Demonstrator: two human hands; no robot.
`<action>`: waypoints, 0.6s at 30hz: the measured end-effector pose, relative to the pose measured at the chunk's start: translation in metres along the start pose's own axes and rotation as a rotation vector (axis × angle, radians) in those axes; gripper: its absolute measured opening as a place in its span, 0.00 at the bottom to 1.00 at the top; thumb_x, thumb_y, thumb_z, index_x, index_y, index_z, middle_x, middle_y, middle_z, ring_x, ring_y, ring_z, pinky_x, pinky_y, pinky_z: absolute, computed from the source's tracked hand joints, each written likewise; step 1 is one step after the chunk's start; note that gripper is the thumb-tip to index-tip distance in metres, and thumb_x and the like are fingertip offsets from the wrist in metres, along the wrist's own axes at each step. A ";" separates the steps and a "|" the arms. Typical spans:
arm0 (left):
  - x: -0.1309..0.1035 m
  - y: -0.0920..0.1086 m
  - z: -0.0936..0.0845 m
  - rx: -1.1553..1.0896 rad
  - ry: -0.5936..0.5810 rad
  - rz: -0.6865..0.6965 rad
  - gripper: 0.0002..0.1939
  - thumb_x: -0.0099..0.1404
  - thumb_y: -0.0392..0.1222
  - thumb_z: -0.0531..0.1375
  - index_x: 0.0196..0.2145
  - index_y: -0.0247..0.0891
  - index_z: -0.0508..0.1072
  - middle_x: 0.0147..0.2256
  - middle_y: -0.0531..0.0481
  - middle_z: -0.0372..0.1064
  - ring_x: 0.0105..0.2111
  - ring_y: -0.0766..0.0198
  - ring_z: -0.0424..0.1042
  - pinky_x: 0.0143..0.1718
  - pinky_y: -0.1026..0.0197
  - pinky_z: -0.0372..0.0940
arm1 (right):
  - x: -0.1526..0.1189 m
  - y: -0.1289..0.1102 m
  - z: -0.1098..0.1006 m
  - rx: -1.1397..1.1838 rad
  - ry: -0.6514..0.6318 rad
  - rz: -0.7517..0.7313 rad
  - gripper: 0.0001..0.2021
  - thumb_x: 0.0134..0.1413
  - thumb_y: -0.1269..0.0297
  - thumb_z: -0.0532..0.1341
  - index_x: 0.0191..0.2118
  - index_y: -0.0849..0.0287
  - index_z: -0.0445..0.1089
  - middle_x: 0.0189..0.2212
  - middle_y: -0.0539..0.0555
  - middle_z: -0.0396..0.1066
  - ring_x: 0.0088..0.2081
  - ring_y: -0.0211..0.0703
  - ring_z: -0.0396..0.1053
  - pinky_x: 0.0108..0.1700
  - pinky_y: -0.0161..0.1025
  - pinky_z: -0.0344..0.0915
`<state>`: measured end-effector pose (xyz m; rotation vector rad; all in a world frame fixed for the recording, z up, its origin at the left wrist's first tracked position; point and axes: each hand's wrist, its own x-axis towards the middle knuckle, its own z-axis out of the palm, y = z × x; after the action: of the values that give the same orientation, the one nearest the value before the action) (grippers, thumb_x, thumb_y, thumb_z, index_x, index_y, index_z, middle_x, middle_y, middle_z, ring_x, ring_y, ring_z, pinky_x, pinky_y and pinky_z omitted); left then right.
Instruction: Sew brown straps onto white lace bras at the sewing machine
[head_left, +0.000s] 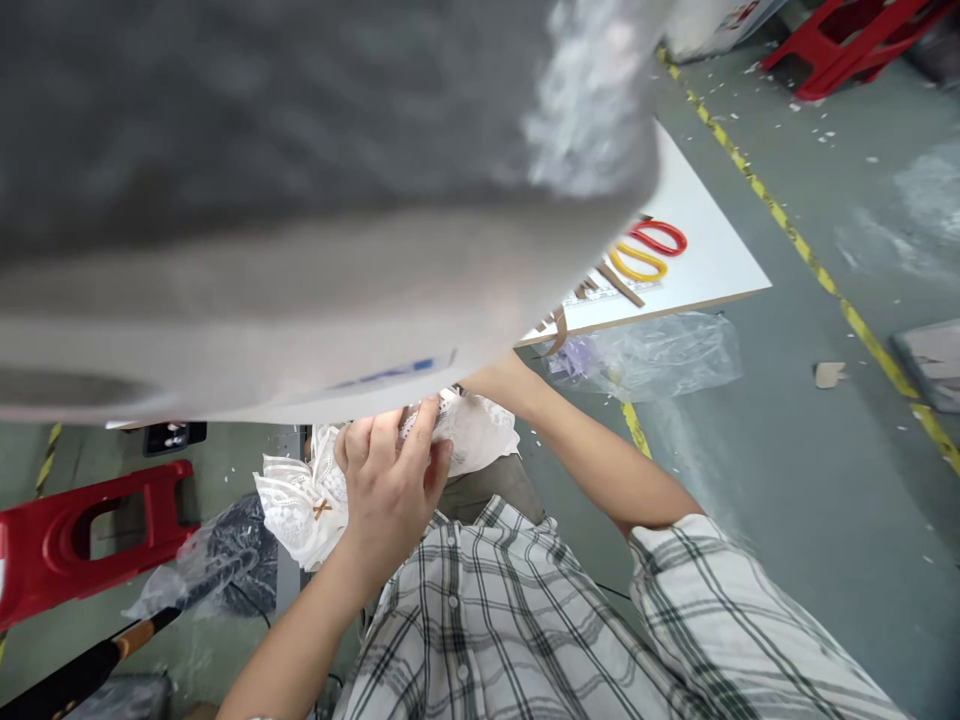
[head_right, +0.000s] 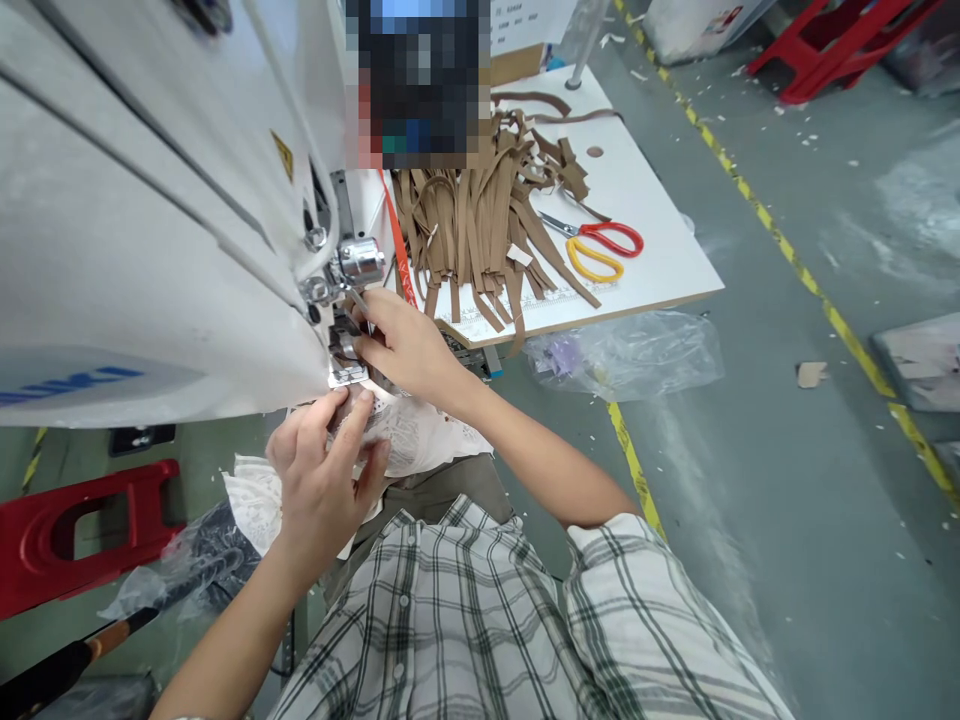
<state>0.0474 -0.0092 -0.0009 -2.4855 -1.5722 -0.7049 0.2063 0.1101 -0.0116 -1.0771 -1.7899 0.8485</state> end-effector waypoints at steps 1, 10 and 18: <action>0.000 -0.001 0.000 -0.016 0.006 0.006 0.24 0.64 0.42 0.64 0.58 0.38 0.72 0.53 0.34 0.69 0.53 0.47 0.68 0.57 0.48 0.57 | 0.000 0.002 0.001 -0.005 0.009 0.005 0.04 0.54 0.71 0.56 0.33 0.55 0.65 0.33 0.53 0.68 0.39 0.48 0.67 0.44 0.46 0.67; -0.010 -0.018 0.008 -0.320 0.102 -0.227 0.25 0.67 0.44 0.62 0.59 0.38 0.65 0.53 0.36 0.66 0.56 0.47 0.65 0.57 0.46 0.60 | -0.016 0.010 0.005 0.146 0.141 -0.003 0.06 0.61 0.63 0.58 0.40 0.57 0.70 0.45 0.54 0.70 0.37 0.41 0.66 0.39 0.39 0.66; -0.011 -0.031 0.017 -0.845 -0.086 -0.619 0.18 0.70 0.54 0.58 0.49 0.39 0.69 0.47 0.43 0.70 0.48 0.56 0.71 0.46 0.58 0.66 | -0.043 0.012 0.009 0.391 0.181 0.128 0.10 0.63 0.56 0.60 0.42 0.56 0.66 0.37 0.51 0.66 0.31 0.36 0.64 0.34 0.36 0.63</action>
<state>0.0220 0.0017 -0.0251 -2.4756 -2.5180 -1.6560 0.2129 0.0741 -0.0392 -0.9810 -1.3458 1.0880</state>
